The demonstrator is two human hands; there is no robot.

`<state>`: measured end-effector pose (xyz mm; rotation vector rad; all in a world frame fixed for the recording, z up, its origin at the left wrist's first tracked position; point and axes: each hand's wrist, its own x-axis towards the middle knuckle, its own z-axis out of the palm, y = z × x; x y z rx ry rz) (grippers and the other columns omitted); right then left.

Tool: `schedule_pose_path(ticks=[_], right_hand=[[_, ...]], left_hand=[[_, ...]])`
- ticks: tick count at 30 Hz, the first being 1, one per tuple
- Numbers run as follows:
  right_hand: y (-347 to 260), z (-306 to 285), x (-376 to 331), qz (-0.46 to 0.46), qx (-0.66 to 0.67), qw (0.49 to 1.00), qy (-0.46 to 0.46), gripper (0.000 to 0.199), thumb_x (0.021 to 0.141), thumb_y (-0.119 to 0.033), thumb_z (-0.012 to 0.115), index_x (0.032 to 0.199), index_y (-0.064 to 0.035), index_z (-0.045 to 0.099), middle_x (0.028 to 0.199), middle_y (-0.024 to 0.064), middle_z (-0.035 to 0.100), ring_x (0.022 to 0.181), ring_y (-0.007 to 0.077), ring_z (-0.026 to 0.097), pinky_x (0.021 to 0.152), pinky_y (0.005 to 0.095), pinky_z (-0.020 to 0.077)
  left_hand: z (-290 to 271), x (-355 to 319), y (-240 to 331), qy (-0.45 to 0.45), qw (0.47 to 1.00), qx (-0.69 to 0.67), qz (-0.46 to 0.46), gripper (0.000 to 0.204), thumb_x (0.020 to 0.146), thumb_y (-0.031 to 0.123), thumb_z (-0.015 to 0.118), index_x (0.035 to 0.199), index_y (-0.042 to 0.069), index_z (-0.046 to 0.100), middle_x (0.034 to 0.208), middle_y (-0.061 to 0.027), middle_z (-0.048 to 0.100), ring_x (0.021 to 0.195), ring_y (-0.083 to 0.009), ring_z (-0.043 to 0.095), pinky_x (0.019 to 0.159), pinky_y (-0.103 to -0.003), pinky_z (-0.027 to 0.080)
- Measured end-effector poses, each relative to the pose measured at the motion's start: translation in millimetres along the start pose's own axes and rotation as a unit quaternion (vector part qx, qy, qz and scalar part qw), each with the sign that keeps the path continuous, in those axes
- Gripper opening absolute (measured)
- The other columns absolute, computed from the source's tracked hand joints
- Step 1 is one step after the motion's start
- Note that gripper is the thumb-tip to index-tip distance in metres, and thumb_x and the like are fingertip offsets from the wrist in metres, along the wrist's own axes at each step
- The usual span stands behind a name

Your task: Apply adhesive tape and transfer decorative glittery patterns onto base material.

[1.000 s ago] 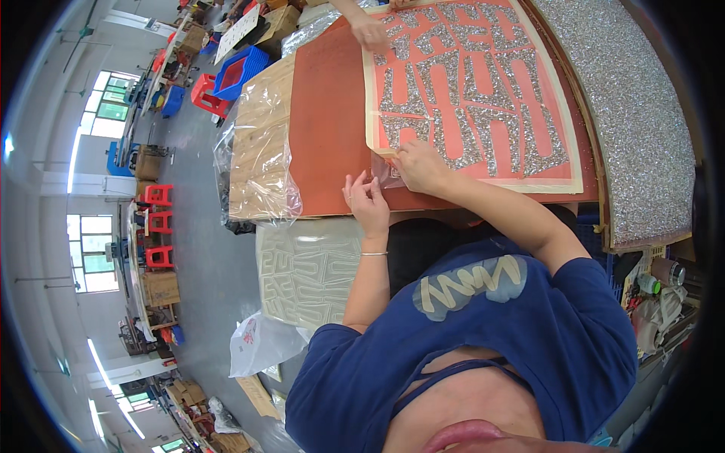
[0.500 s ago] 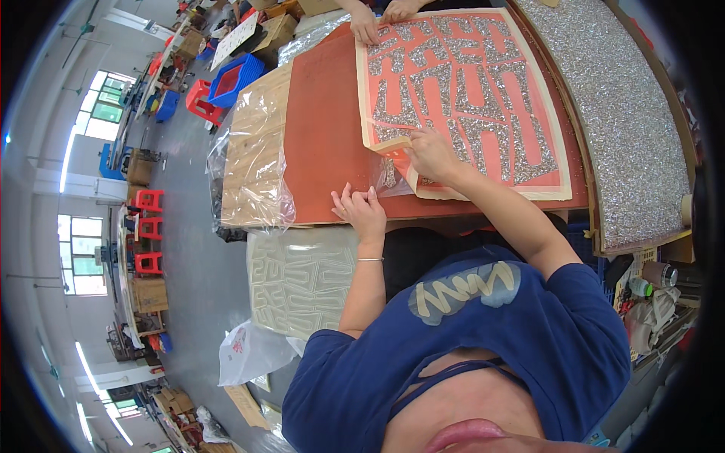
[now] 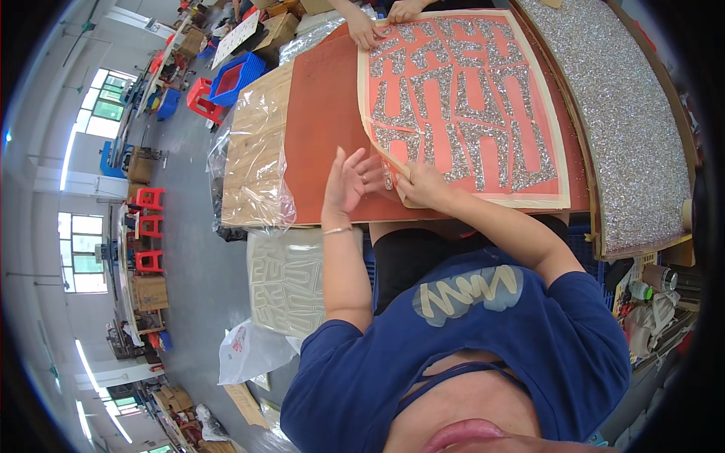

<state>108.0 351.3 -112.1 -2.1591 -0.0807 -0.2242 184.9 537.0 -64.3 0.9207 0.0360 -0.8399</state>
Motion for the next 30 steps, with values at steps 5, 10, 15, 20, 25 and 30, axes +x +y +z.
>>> schedule_pose_path(ticks=[5, 10, 15, 20, 25, 30], right_hand=[[-3, 6, 1, 0.014, 0.016, 0.996, -0.092, 0.034, 0.09, -0.029, 0.05, 0.079, -0.0005, 0.064, 0.075, 0.024, 0.063, 0.072, 0.0426, 0.062, 0.066, 0.0511, 0.0476], [-16, -6, 9, 0.035, 0.008, 0.99, -0.134, 0.033, 0.089, -0.03, 0.05, 0.085, -0.0009, 0.064, 0.076, 0.024, 0.064, 0.074, 0.0418, 0.063, 0.068, 0.0502, 0.0484], [-31, -14, 35, 0.038, -0.048, 0.994, -0.096, 0.031, 0.087, -0.029, 0.055, 0.083, 0.0004, 0.065, 0.075, 0.0224, 0.065, 0.071, 0.0401, 0.064, 0.066, 0.0471, 0.0497], [-64, -56, 67, 0.098, -0.02, 0.929, -0.357, 0.032, 0.084, -0.027, 0.055, 0.086, 0.0024, 0.066, 0.079, 0.0177, 0.066, 0.075, 0.0272, 0.067, 0.054, 0.041, 0.0534], [-49, -59, 90, 0.167, 0.071, 0.927, -0.329, 0.046, 0.084, -0.035, 0.057, 0.092, 0.009, 0.066, 0.085, 0.0202, 0.064, 0.078, 0.0292, 0.068, 0.059, 0.0383, 0.061], [-32, -33, 103, 0.088, -0.132, 0.967, -0.2, 0.053, 0.093, -0.044, 0.048, 0.084, 0.0058, 0.065, 0.075, 0.0155, 0.065, 0.073, 0.0238, 0.068, 0.054, 0.0358, 0.0574]], left_hand=[[-16, 38, -15, 0.138, 0.951, 0.268, 0.074, 0.043, 0.096, 0.022, 0.054, 0.128, -0.006, 0.047, 0.114, -0.0127, 0.061, 0.093, -0.0198, 0.064, 0.077, -0.032, 0.054], [-25, 35, -16, 0.092, 0.971, 0.192, 0.105, 0.032, 0.094, 0.012, 0.056, 0.12, -0.006, 0.055, 0.106, -0.009, 0.065, 0.09, -0.0134, 0.063, 0.068, -0.026, 0.053], [-13, 48, -18, 0.136, 0.926, 0.335, 0.11, 0.023, 0.09, 0.008, 0.057, 0.107, -0.005, 0.064, 0.088, -0.0053, 0.067, 0.076, -0.0113, 0.063, 0.066, -0.023, 0.051], [4, 42, -19, 0.198, 0.855, 0.461, 0.132, 0.017, 0.087, 0.006, 0.056, 0.095, -0.003, 0.069, 0.075, -0.0007, 0.064, 0.064, -0.0079, 0.058, 0.058, -0.022, 0.048], [12, 37, -25, 0.185, 0.854, 0.442, 0.201, 0.02, 0.09, 0.011, 0.059, 0.094, -0.006, 0.069, 0.074, 0.001, 0.063, 0.063, -0.0041, 0.052, 0.055, -0.022, 0.043], [19, 42, -29, 0.181, 0.875, 0.403, 0.198, 0.019, 0.088, 0.009, 0.062, 0.096, -0.006, 0.069, 0.078, -0.0019, 0.067, 0.069, -0.0056, 0.057, 0.062, -0.022, 0.047]])
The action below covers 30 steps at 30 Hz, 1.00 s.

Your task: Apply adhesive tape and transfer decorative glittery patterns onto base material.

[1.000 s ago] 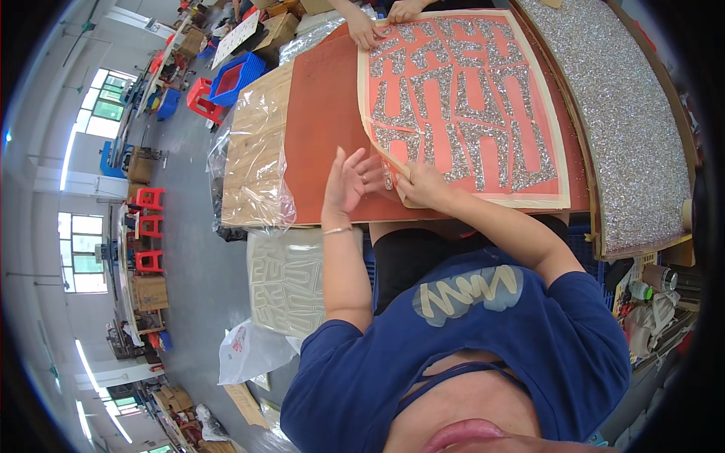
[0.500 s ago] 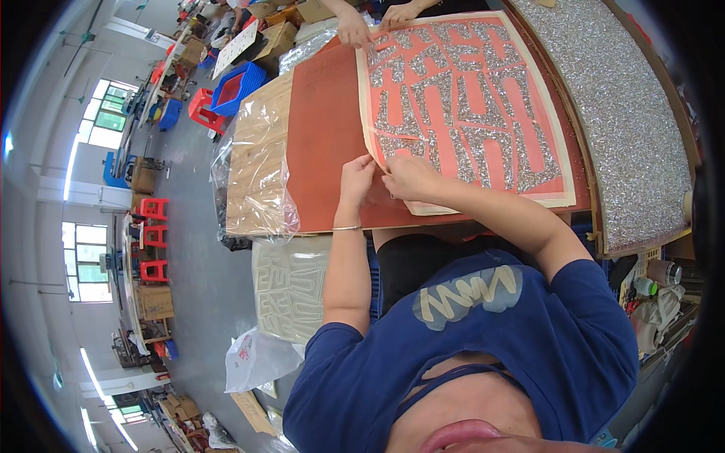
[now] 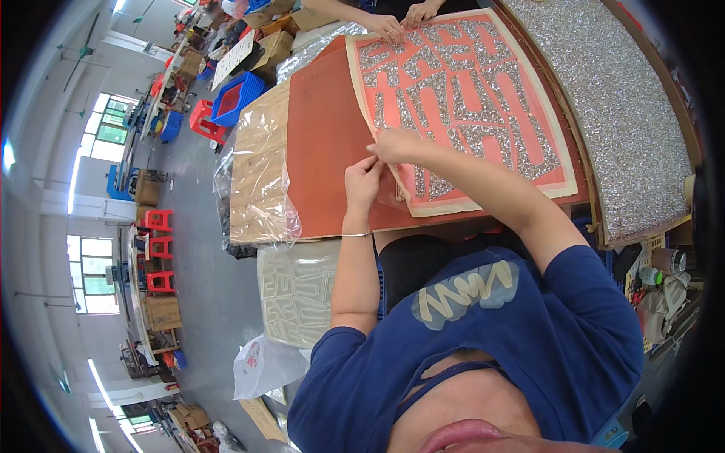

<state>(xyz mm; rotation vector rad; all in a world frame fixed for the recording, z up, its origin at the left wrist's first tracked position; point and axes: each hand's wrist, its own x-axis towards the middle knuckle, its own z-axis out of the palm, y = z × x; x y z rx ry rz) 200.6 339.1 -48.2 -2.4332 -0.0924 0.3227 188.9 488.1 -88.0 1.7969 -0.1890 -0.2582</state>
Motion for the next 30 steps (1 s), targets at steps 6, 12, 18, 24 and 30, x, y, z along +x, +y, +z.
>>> schedule_pose_path(ticks=[6, 12, 18, 24, 30], right_hand=[[48, 5, 24, 0.036, 0.103, 0.994, -0.02, 0.053, 0.095, -0.044, 0.045, 0.081, 0.0041, 0.063, 0.068, 0.0147, 0.063, 0.058, 0.0222, 0.066, 0.055, 0.0378, 0.0541], [0, -10, -5, 0.068, 0.18, 0.979, -0.071, 0.057, 0.094, -0.044, 0.044, 0.075, 0.006, 0.062, 0.065, 0.0135, 0.063, 0.057, 0.0232, 0.065, 0.053, 0.0369, 0.0543], [44, 14, 19, -0.067, 0.056, 0.994, -0.058, 0.053, 0.094, -0.042, 0.045, 0.08, 0.0048, 0.064, 0.071, 0.0166, 0.065, 0.058, 0.0231, 0.064, 0.055, 0.0357, 0.0546], [9, -22, -13, 0.084, 0.318, 0.935, -0.131, 0.062, 0.091, -0.055, 0.047, 0.072, 0.0033, 0.06, 0.067, 0.0135, 0.061, 0.059, 0.0217, 0.064, 0.05, 0.0317, 0.0542], [50, 18, 16, -0.083, 0.079, 0.992, -0.062, 0.05, 0.091, -0.043, 0.051, 0.088, 0.0043, 0.066, 0.072, 0.0181, 0.064, 0.066, 0.0294, 0.064, 0.063, 0.0405, 0.0508]], left_hand=[[-15, -3, -26, 0.062, 0.991, -0.078, -0.086, 0.022, 0.084, 0.003, 0.064, 0.102, -0.01, 0.066, 0.082, -0.0086, 0.069, 0.071, -0.009, 0.061, 0.065, -0.023, 0.05], [10, -6, -6, 0.054, 0.997, -0.059, -0.012, 0.022, 0.088, 0.01, 0.063, 0.104, -0.004, 0.068, 0.082, -0.0026, 0.066, 0.069, -0.0074, 0.056, 0.061, -0.021, 0.046], [-11, 7, -41, 0.042, 0.991, -0.123, -0.043, 0.022, 0.088, 0.004, 0.061, 0.105, -0.009, 0.064, 0.093, -0.0107, 0.068, 0.08, -0.013, 0.064, 0.072, -0.024, 0.054], [4, -11, -17, 0.053, 0.99, -0.129, -0.027, 0.021, 0.088, 0.008, 0.063, 0.102, -0.007, 0.067, 0.085, -0.0037, 0.067, 0.072, -0.0062, 0.057, 0.064, -0.021, 0.048], [8, -2, -18, 0.046, 0.992, -0.121, 0.013, 0.016, 0.087, 0.007, 0.064, 0.097, -0.005, 0.069, 0.075, -0.0001, 0.063, 0.065, -0.0049, 0.053, 0.057, -0.02, 0.042]])
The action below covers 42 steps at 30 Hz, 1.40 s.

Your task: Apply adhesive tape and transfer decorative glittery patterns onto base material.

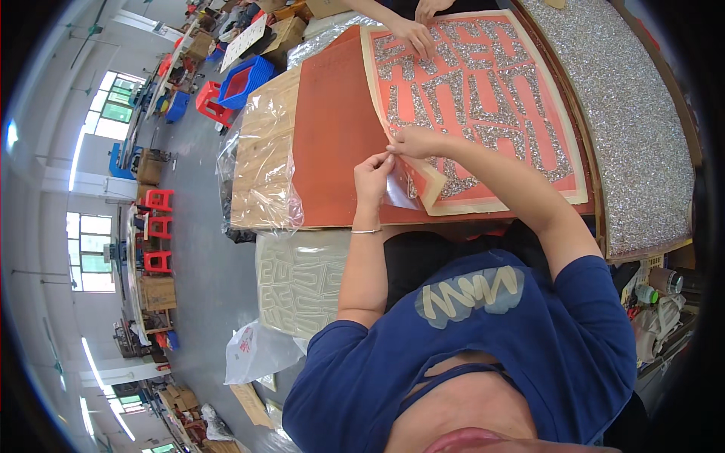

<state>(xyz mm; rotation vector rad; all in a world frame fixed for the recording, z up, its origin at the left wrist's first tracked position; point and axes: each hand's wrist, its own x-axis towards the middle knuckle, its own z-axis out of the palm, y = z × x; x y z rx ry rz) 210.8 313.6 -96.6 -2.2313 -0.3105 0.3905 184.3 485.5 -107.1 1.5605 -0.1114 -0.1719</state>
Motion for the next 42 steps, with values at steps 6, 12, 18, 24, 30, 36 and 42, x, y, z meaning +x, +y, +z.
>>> schedule_pose_path(ticks=[6, 12, 18, 24, 30, 36, 42], right_hand=[[20, -31, -5, 0.069, -0.08, 0.994, 0.03, 0.04, 0.09, -0.036, 0.052, 0.083, 0.0, 0.068, 0.067, 0.0181, 0.064, 0.065, 0.0305, 0.063, 0.063, 0.0435, 0.049], [26, -57, -24, 0.045, -0.173, 0.984, 0.005, 0.045, 0.089, -0.036, 0.051, 0.07, 0.0007, 0.068, 0.062, 0.0155, 0.063, 0.059, 0.0272, 0.063, 0.063, 0.0434, 0.0496], [0, -7, -46, 0.038, 0.096, 0.995, -0.002, 0.061, 0.089, -0.054, 0.049, 0.086, 0.0048, 0.064, 0.075, 0.019, 0.064, 0.069, 0.0295, 0.064, 0.066, 0.0424, 0.0504], [-17, 82, -112, -0.198, -0.281, 0.906, 0.246, 0.043, 0.083, -0.041, 0.061, 0.092, 0.0007, 0.056, 0.084, 0.0128, 0.054, 0.082, 0.0278, 0.054, 0.078, 0.0381, 0.042], [-6, 102, -121, -0.24, -0.362, 0.868, 0.24, 0.017, 0.08, -0.02, 0.054, 0.084, -0.003, 0.057, 0.081, 0.0104, 0.054, 0.079, 0.0241, 0.052, 0.074, 0.0368, 0.0389], [-6, 79, -117, -0.218, -0.275, 0.913, 0.21, 0.017, 0.077, -0.017, 0.056, 0.082, -0.0007, 0.06, 0.081, 0.0109, 0.055, 0.08, 0.0257, 0.054, 0.074, 0.0375, 0.0406], [14, -6, -96, -0.085, -0.214, 0.926, 0.299, 0.012, 0.083, -0.013, 0.053, 0.08, -0.0008, 0.053, 0.081, 0.0183, 0.055, 0.077, 0.0355, 0.056, 0.068, 0.0459, 0.0443]], left_hand=[[-36, -6, -18, 0.082, 0.991, 0.029, -0.105, 0.016, 0.086, 0.008, 0.066, 0.094, -0.004, 0.07, 0.071, -0.0017, 0.063, 0.058, -0.0061, 0.051, 0.051, -0.021, 0.041], [-30, -3, -22, 0.044, 0.975, 0.218, 0.018, 0.024, 0.087, 0.007, 0.061, 0.108, -0.003, 0.064, 0.097, -0.0101, 0.064, 0.075, -0.0143, 0.059, 0.066, -0.028, 0.051], [-24, -18, 7, -0.078, 0.734, 0.515, 0.436, 0.029, 0.076, 0.004, 0.058, 0.105, 0.003, 0.063, 0.11, -0.0115, 0.056, 0.111, -0.03, 0.051, 0.099, -0.04, 0.039], [-40, -17, -3, -0.119, 0.698, 0.56, 0.429, 0.027, 0.076, 0.01, 0.058, 0.101, 0.001, 0.063, 0.104, -0.0088, 0.058, 0.111, -0.0284, 0.049, 0.096, -0.042, 0.038], [-18, -53, 2, -0.157, 0.691, 0.647, 0.282, 0.044, 0.082, 0.025, 0.059, 0.12, 0.005, 0.055, 0.124, -0.013, 0.052, 0.128, -0.0335, 0.037, 0.105, -0.061, 0.021], [-21, -83, -33, -0.144, 0.669, 0.705, 0.187, 0.059, 0.093, 0.045, 0.045, 0.14, 0.009, 0.039, 0.152, -0.0136, 0.025, 0.141, -0.0366, 0.016, 0.105, -0.07, 0.009], [-19, -81, -35, -0.112, 0.684, 0.696, 0.185, 0.07, 0.092, 0.054, 0.041, 0.144, 0.009, 0.032, 0.154, -0.0117, 0.022, 0.143, -0.037, 0.012, 0.105, -0.069, 0.007]])
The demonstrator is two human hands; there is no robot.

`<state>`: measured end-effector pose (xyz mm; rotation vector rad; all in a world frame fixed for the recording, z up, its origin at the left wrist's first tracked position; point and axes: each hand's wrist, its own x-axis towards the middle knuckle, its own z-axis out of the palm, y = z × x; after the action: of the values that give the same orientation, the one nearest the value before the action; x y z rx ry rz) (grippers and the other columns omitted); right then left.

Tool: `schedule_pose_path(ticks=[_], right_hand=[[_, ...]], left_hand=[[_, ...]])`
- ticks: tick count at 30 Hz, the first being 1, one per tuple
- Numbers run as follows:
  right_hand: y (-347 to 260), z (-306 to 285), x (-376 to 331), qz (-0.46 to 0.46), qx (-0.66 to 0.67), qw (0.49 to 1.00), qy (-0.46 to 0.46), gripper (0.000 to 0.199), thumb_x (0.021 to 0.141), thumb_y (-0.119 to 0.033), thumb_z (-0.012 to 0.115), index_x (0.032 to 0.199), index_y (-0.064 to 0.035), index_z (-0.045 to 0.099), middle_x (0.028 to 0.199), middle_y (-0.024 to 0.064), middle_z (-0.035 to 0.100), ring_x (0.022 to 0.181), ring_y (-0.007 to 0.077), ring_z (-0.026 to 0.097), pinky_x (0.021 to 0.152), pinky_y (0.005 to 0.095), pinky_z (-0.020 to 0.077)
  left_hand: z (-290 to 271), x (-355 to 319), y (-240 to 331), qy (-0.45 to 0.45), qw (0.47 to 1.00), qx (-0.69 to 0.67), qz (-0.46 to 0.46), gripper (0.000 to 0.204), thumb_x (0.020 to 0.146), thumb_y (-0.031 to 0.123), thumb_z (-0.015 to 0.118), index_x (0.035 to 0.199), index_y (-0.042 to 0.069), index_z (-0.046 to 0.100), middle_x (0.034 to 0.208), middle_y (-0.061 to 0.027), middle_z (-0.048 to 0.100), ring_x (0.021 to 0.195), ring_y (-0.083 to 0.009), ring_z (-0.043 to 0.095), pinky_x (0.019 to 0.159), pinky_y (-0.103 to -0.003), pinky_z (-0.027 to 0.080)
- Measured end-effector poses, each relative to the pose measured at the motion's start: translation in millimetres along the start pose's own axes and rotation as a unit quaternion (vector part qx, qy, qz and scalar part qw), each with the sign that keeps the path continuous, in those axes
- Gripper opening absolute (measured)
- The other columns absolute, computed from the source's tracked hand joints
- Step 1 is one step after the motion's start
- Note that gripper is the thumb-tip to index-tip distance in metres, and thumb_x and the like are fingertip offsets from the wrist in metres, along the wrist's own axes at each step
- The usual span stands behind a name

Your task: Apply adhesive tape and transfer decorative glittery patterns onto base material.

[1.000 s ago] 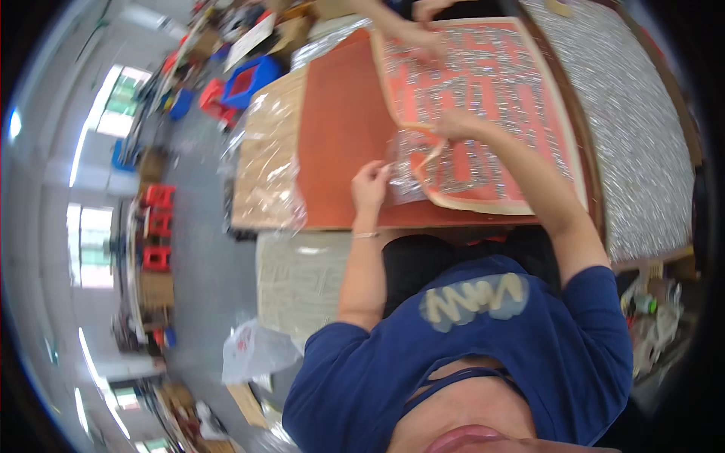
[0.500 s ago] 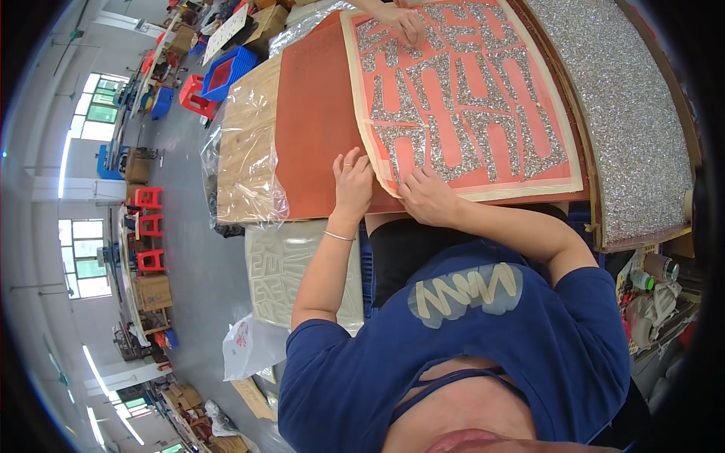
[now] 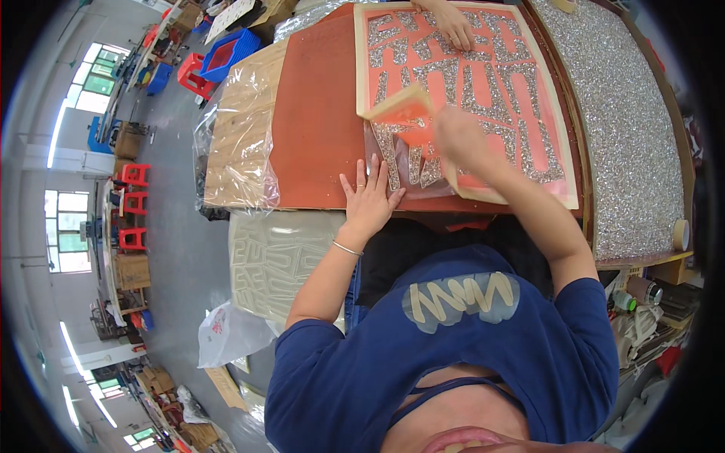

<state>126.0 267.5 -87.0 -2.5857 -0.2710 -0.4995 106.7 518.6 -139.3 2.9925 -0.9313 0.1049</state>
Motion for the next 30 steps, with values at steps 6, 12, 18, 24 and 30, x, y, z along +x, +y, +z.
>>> schedule_pose_path(ticks=[6, 12, 18, 24, 30], right_hand=[[71, -38, 41, 0.061, -0.023, 0.988, 0.137, 0.021, 0.09, -0.018, 0.049, 0.081, -0.0002, 0.056, 0.081, 0.0207, 0.057, 0.075, 0.0396, 0.057, 0.067, 0.0467, 0.0469], [60, -54, 22, 0.136, 0.092, 0.986, 0.034, 0.017, 0.088, -0.015, 0.056, 0.079, -0.0007, 0.054, 0.082, 0.0162, 0.058, 0.075, 0.0328, 0.06, 0.065, 0.0403, 0.0477], [-18, -25, -21, -0.128, 0.27, 0.952, -0.061, 0.002, 0.082, 0.0, 0.056, 0.08, 0.0008, 0.056, 0.091, 0.0119, 0.058, 0.074, 0.0253, 0.058, 0.061, 0.0325, 0.0476], [-27, -20, -30, -0.142, 0.301, 0.939, -0.083, 0.019, 0.086, -0.014, 0.053, 0.075, 0.0012, 0.057, 0.092, 0.0144, 0.062, 0.074, 0.0302, 0.061, 0.064, 0.0391, 0.0478], [-8, -23, 58, 0.268, 0.374, 0.875, -0.149, 0.073, 0.093, -0.06, 0.038, 0.067, 0.0061, 0.058, 0.067, 0.018, 0.06, 0.065, 0.0245, 0.061, 0.065, 0.0356, 0.0496]], left_hand=[[-17, 14, -7, -0.037, 0.998, -0.06, -0.003, 0.072, 0.091, 0.055, 0.043, 0.145, 0.009, 0.031, 0.155, -0.0113, 0.019, 0.143, -0.0373, 0.007, 0.105, -0.069, 0.004], [-26, 21, -44, -0.035, 0.515, -0.842, -0.158, 0.05, 0.097, 0.019, 0.048, 0.142, 0.002, 0.034, 0.145, -0.0149, 0.038, 0.134, -0.0238, 0.036, 0.11, -0.037, 0.027], [-37, 80, -76, 0.017, 0.817, -0.54, -0.204, 0.043, 0.089, 0.02, 0.06, 0.126, -0.002, 0.053, 0.111, -0.0099, 0.064, 0.091, -0.0145, 0.063, 0.077, -0.028, 0.051], [21, 148, -47, 0.022, 0.822, -0.528, -0.213, 0.032, 0.083, 0.023, 0.064, 0.1, -0.004, 0.066, 0.088, -0.0166, 0.07, 0.081, -0.0233, 0.067, 0.071, -0.034, 0.05], [-24, 144, -6, 0.119, 0.879, -0.418, -0.199, 0.024, 0.085, 0.022, 0.057, 0.087, -0.001, 0.066, 0.086, -0.02, 0.065, 0.077, -0.0358, 0.064, 0.069, -0.041, 0.05]])
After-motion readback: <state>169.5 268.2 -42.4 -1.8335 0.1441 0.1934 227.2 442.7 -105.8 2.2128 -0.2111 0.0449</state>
